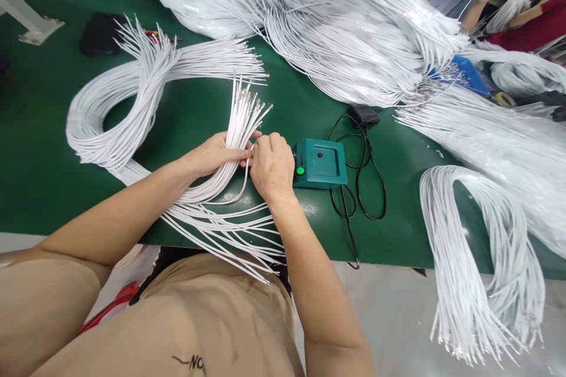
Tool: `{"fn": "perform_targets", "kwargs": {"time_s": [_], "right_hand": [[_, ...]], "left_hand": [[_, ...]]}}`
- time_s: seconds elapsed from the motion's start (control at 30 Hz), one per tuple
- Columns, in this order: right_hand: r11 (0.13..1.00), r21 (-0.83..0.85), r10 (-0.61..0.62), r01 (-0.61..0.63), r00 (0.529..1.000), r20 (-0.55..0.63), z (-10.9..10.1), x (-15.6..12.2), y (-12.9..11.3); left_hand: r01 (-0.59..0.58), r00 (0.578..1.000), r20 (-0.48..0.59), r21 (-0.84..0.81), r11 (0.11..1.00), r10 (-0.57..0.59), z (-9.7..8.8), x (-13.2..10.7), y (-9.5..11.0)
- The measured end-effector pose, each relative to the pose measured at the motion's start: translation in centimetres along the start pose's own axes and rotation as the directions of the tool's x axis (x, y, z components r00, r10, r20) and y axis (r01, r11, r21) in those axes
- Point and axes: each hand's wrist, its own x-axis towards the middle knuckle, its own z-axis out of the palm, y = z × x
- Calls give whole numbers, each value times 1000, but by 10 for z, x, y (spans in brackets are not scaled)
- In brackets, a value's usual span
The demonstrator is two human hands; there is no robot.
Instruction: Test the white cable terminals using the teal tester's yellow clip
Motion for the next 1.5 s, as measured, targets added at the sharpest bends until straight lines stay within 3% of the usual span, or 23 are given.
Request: {"fn": "perform_targets", "kwargs": {"time_s": [0.07,0.17,0.3,0.5,0.73,1.0,1.1,1.2,1.27,1.43,1.5], "right_hand": [[997,-54,-57,59,998,36,-3,0,6],[995,-87,-50,56,996,73,-10,4,23],[986,-145,-41,78,969,242,-14,10,43],[986,-136,-52,100,948,315,-11,15,45],[989,-134,-20,59,961,275,-9,18,45],[985,-153,-24,75,951,307,-11,21,43],[980,-193,3,39,977,213,-14,12,47],[944,-306,142,-124,989,36,-11,1,57],[924,-340,185,-176,983,-7,-7,-4,63],[952,-273,139,-143,990,-33,-10,-7,56],[988,-151,25,-27,1000,-10,-15,-13,40]], "left_hand": [[23,999,-24,27,999,-23,0,1,0],[38,997,-66,113,993,-31,-2,3,-1],[30,996,-85,244,969,-9,-4,6,-4],[43,994,-105,354,934,-6,-7,11,-12],[34,992,-119,502,864,30,-12,15,-17],[22,990,-120,624,781,68,-9,14,-14],[41,992,-123,595,802,40,-9,13,-14],[78,992,-124,543,836,-12,-8,11,-10],[99,991,-128,519,849,-37,-8,10,-6],[100,991,-126,459,883,-47,-14,8,-1],[71,994,-102,408,910,-32,-16,7,-2]]}}
